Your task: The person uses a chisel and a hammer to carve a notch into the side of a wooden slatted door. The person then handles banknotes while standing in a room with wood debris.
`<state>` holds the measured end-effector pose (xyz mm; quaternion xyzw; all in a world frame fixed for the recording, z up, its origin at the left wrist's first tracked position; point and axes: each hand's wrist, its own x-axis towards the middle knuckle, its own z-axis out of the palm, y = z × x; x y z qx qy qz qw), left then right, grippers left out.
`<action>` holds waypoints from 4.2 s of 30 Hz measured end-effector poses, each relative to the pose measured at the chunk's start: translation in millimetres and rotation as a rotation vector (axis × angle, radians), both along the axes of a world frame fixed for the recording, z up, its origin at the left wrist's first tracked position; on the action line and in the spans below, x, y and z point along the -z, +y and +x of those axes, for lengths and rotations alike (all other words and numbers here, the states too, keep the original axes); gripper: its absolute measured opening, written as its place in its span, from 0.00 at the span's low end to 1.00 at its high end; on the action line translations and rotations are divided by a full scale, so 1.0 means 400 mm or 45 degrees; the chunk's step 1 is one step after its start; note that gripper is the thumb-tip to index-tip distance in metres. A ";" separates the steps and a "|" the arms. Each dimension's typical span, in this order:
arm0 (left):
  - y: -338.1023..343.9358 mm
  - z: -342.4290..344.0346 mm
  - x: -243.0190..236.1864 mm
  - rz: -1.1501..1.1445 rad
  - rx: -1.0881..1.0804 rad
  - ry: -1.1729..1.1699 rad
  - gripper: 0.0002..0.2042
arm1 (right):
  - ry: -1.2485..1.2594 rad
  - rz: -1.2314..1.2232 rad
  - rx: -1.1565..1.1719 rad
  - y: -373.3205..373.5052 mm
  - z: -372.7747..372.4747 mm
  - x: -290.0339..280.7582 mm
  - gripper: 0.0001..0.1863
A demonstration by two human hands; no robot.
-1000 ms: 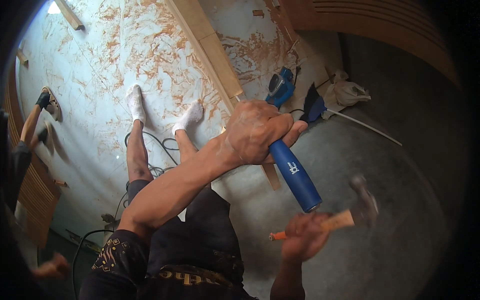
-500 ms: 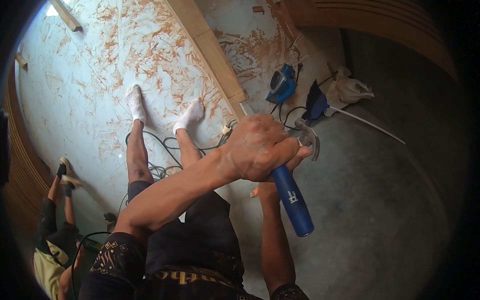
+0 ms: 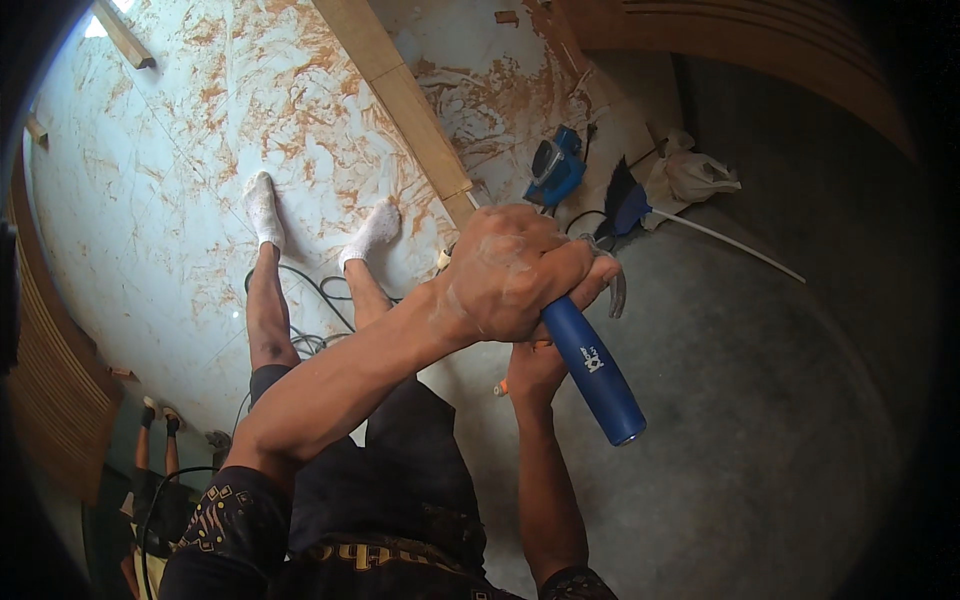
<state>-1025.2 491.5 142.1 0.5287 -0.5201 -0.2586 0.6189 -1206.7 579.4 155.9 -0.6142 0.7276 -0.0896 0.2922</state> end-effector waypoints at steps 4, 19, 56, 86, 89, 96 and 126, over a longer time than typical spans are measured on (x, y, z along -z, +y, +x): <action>0.001 -0.002 0.005 -0.010 -0.005 0.006 0.22 | -0.018 0.086 0.013 -0.006 -0.001 -0.004 0.22; -0.001 0.002 0.001 -0.012 -0.023 0.016 0.21 | -0.040 0.040 -0.006 0.002 -0.011 0.006 0.22; -0.012 0.019 -0.010 0.078 -0.054 0.006 0.22 | -1.062 -0.590 -0.055 -0.094 0.095 -0.559 0.19; -0.034 0.050 -0.020 0.219 -0.116 0.276 0.20 | -0.252 -0.017 -0.050 -0.132 0.057 -0.094 0.22; -0.047 0.053 -0.043 0.266 -0.159 0.357 0.19 | -0.548 0.107 0.026 -0.108 0.018 0.059 0.22; -0.018 0.044 -0.075 0.252 -0.088 0.160 0.20 | -0.570 0.333 0.092 -0.095 0.027 0.097 0.23; -0.151 0.189 -0.044 0.060 -0.347 -0.080 0.20 | -0.171 0.590 -0.438 -0.241 0.071 0.028 0.27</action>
